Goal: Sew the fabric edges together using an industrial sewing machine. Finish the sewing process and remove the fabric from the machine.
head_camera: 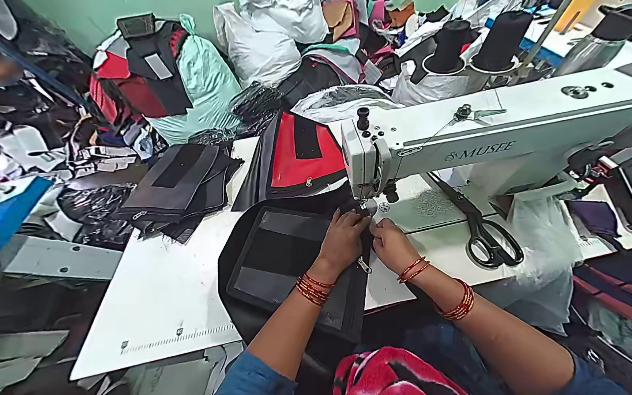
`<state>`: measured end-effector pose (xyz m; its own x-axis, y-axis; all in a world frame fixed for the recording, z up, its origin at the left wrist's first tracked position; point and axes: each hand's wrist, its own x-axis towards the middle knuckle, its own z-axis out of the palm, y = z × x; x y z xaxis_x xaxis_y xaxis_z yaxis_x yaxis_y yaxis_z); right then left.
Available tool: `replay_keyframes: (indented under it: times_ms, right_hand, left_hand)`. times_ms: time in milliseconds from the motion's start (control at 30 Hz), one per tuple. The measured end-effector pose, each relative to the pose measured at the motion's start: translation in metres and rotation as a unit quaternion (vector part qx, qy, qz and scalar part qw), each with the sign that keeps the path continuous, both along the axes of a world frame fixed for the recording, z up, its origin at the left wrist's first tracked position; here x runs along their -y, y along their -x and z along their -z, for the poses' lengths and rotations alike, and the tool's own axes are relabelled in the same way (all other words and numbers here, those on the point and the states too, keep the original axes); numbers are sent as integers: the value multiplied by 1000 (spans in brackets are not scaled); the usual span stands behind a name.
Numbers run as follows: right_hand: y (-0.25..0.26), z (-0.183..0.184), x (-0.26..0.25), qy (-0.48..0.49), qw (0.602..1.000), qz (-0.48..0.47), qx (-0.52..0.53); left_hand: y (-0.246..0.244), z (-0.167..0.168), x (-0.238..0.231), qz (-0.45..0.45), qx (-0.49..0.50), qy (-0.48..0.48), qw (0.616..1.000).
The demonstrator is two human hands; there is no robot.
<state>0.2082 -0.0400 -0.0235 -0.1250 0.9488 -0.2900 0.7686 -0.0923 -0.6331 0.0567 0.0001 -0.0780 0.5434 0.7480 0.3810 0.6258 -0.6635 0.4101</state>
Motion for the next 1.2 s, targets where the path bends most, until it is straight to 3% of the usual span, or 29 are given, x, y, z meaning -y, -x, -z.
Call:
replay_keyframes:
  times_ms: [267,733,1200]
  right_hand:
    - [-1,3,-2,-7,1000,-4,-10]
    - [-9,-2,-27,-7,998,-58,-23]
    - [-8,-6,-35,16,999,-37,-18]
  left_hand:
    - [-1,2,0,-3,15,-16,1000]
    - [-5,-6,-9,-50,13,37,998]
    - [-17,-3,-11,-85,30,23,996]
